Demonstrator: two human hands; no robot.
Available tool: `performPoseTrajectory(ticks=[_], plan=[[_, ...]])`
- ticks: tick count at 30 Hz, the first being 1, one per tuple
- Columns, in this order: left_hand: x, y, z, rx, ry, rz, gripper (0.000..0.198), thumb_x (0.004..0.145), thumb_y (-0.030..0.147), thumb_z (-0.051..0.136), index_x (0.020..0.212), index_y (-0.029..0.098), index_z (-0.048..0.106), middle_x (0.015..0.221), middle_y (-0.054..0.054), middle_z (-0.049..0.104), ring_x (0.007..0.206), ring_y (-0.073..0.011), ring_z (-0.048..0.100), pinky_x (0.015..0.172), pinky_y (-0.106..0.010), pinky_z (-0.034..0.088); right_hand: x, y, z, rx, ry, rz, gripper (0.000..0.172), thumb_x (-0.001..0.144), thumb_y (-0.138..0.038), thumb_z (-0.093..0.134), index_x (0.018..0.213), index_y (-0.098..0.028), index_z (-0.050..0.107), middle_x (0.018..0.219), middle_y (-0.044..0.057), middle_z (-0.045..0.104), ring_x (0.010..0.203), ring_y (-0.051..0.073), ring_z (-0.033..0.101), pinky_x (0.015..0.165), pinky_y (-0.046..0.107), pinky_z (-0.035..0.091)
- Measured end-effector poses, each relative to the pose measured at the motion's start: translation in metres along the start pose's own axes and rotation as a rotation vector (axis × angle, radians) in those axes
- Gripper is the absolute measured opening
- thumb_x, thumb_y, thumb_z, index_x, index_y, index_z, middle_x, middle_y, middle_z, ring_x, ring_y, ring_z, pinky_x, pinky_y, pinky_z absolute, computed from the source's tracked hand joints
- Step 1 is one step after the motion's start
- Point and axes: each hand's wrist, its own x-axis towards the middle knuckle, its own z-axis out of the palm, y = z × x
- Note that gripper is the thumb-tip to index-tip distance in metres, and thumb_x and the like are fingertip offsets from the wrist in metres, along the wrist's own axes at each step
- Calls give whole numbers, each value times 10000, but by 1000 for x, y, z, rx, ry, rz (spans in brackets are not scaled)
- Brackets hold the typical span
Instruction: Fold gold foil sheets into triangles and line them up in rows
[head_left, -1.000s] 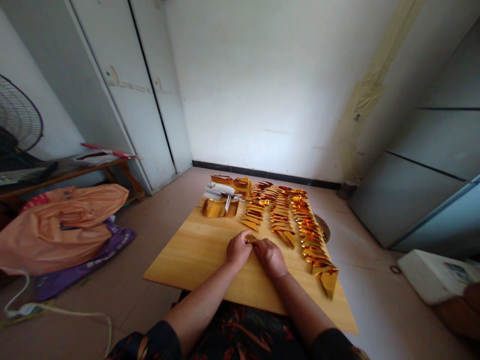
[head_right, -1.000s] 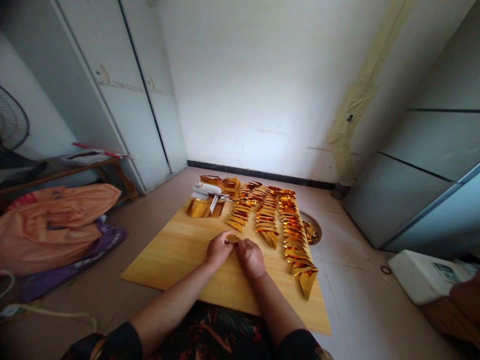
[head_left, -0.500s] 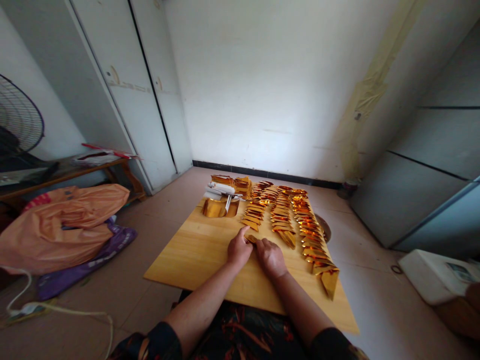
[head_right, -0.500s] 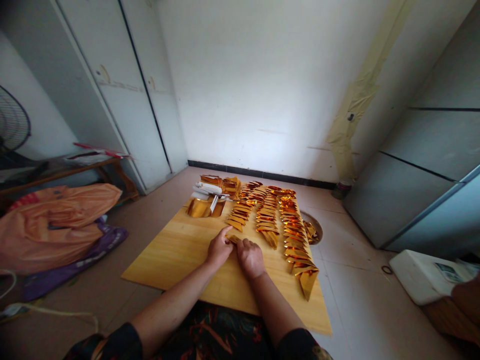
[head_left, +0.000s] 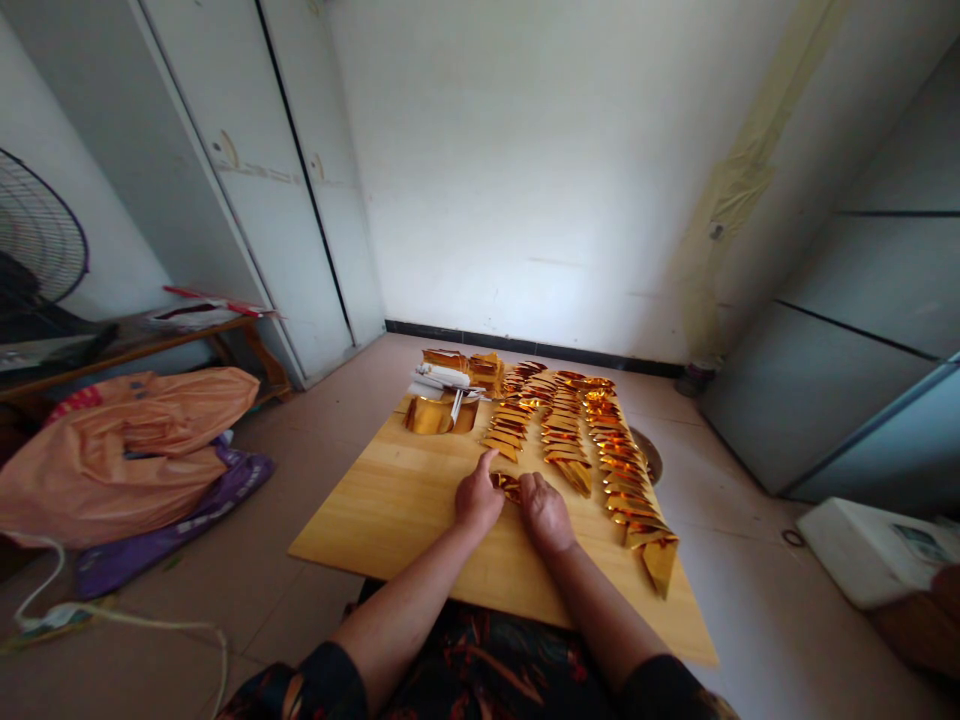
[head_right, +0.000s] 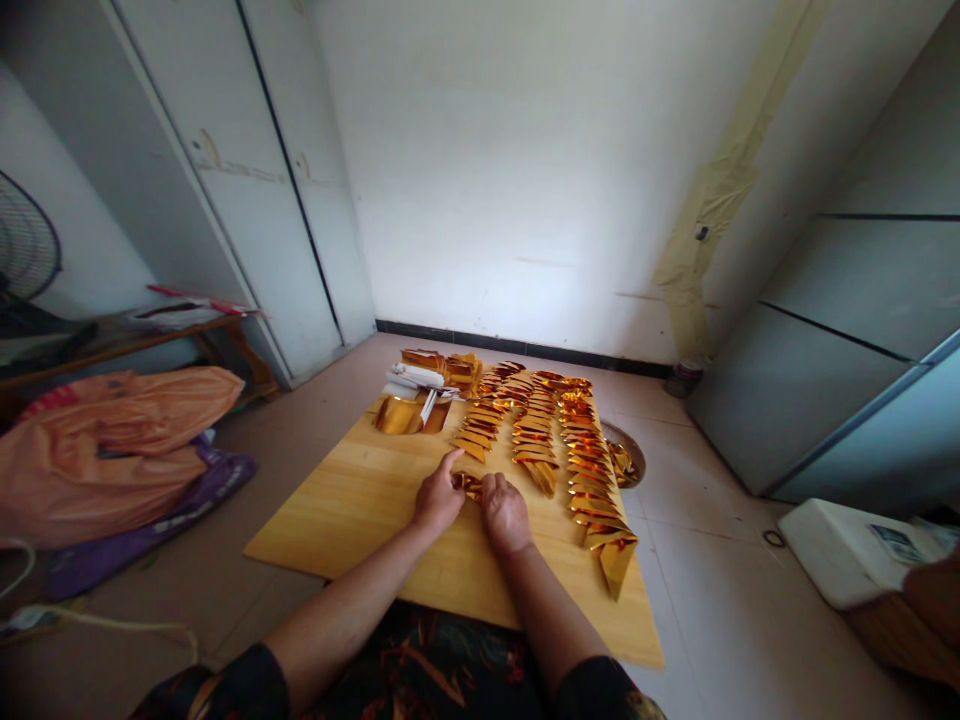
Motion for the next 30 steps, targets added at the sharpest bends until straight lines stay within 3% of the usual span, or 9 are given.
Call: performPoseTrajectory(ticks=[9,16,30], plan=[[-2,0,-4,12,-29,21,646,711,97,560,1320,289,462,842,0,703,773,-171,637,669,-225,428,0,-2,-4,26,-5,12,165,913,-80,420,819,-187,503,762,22,580,610,103,557,533,201,363],[0,-3,-3,-54,-29,70,510,721,135,580,1214,267,566,1051,-14,703,937,-177,639,786,-236,452,0,-3,-2,58,61,14,174,922,-125,414,791,-184,514,726,20,579,584,102,541,518,213,323],[2,-4,-1,-61,-17,60,459,762,166,568,1216,237,575,1075,-34,699,913,-166,645,799,-242,460,1,-2,1,74,96,14,158,919,-167,445,781,-181,521,724,11,588,570,102,531,525,214,314]])
